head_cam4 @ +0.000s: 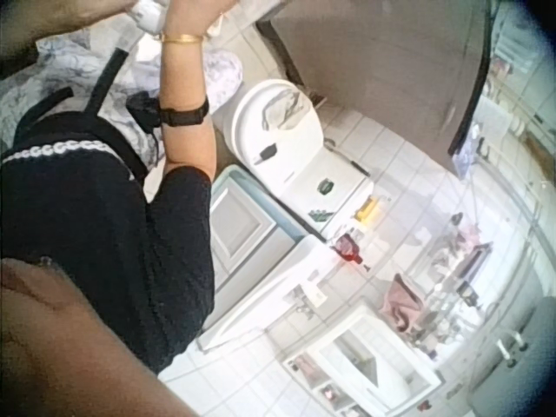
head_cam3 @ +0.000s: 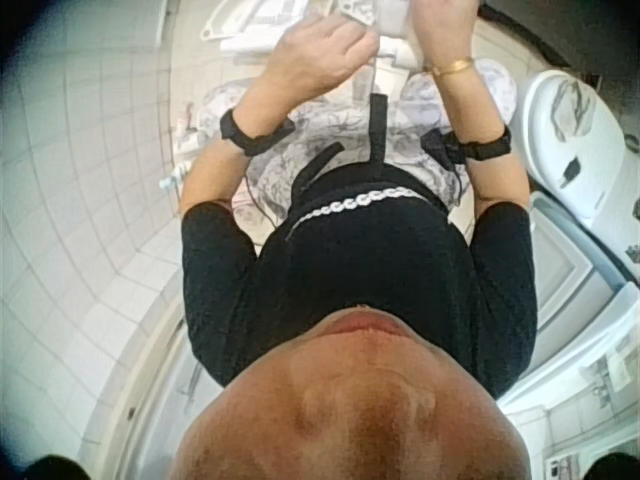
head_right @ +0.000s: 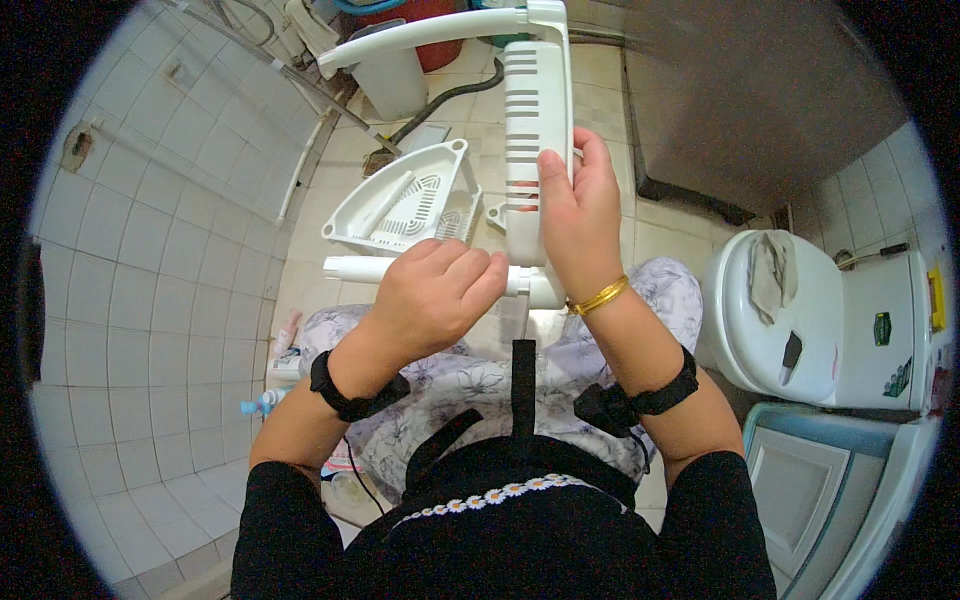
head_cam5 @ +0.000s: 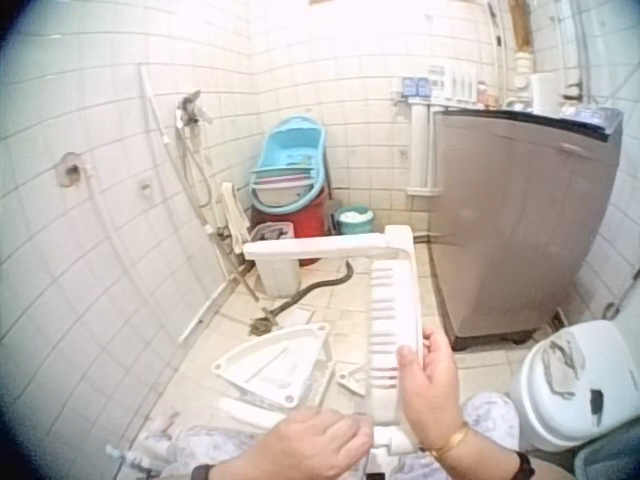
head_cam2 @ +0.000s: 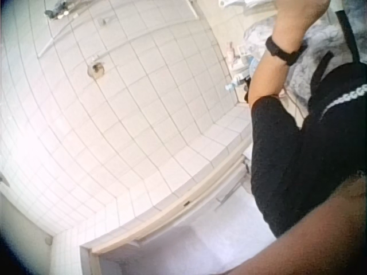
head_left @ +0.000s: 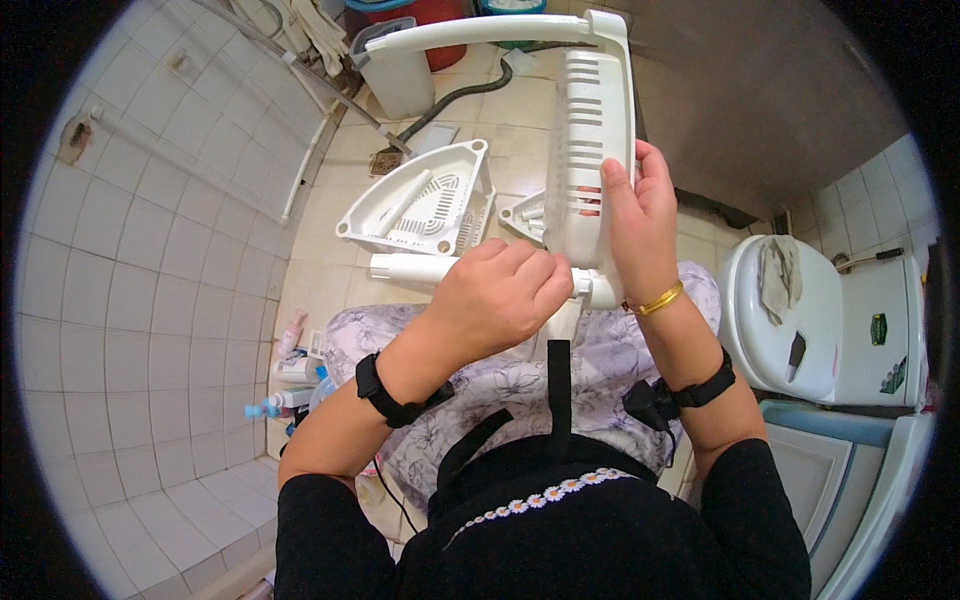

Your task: The person assembles a white plastic corner shelf by hand, fitting plastic tubes and connector pieces into the corner shelf trays.

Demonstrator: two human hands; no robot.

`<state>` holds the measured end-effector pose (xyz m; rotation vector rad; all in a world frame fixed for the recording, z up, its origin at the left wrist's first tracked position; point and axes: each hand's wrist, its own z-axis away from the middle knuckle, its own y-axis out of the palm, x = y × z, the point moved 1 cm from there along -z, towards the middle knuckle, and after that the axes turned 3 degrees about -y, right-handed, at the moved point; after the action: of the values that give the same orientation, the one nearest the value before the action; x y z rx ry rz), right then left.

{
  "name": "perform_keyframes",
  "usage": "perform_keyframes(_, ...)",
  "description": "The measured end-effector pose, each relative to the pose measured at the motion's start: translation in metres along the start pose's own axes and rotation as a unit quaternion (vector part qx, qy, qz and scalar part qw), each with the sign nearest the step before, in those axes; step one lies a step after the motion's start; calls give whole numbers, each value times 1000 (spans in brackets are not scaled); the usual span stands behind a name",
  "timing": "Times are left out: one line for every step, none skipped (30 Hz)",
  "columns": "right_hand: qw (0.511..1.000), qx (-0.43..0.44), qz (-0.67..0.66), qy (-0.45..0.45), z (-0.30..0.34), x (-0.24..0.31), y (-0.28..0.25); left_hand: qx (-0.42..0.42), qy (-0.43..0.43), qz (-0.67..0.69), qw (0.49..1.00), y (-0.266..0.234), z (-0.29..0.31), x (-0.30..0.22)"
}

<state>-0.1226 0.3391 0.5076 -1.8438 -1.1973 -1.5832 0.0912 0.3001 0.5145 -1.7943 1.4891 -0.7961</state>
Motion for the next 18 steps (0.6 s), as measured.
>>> perform_keyframes(1000,-3,-3,-1,0,-2,-1,0,0,1,1000,1,1,0)
perform_keyframes(1000,-1,-5,-1,-2,-4,0,1,-2,-1,1000,2,2,2)
perform_keyframes(1000,-1,-4,-8,-3,-6,0,-4,-21,21,1000,6,2,4)
perform_keyframes(1000,-2,-4,-14,-4,-6,1,-10,-40,43,998,7,2,6)
perform_keyframes(1000,-1,-3,-14,-4,-6,4,-9,-40,43,998,6,2,6)
perform_keyframes(1000,-3,-19,-14,-3,-3,9,20,-94,66,993,2,-1,7)
perform_keyframes(999,-5,-34,-15,-2,-1,13,49,-147,90,984,1,-2,8)
perform_keyframes(999,-4,-34,-14,-2,-1,15,49,-148,89,984,3,0,7)
perform_keyframes(999,-7,-30,-10,-2,0,15,75,-153,68,983,8,1,6)
perform_keyframes(1000,-10,-26,-6,-2,0,16,101,-158,48,981,12,1,5)
perform_keyframes(1000,-10,-26,-6,-3,-1,14,101,-158,48,981,14,1,4)
perform_keyframes(999,-23,-30,-9,-6,-2,13,91,-157,18,983,17,0,3)
perform_keyframes(999,-36,-33,-11,-7,-3,12,82,-157,-12,984,18,0,2)
perform_keyframes(999,-37,-33,-11,-6,-3,13,82,-157,-11,984,18,0,2)
perform_keyframes(999,-39,-29,-13,-3,4,17,71,-156,-20,985,18,1,1)
perform_keyframes(999,-42,-25,-15,-1,7,20,60,-155,-29,986,18,2,-1)
perform_keyframes(999,-42,-24,-14,-1,5,20,60,-155,-28,986,17,3,-1)
perform_keyframes(999,-40,-26,-10,-1,4,18,45,-143,-43,988,16,2,-2)
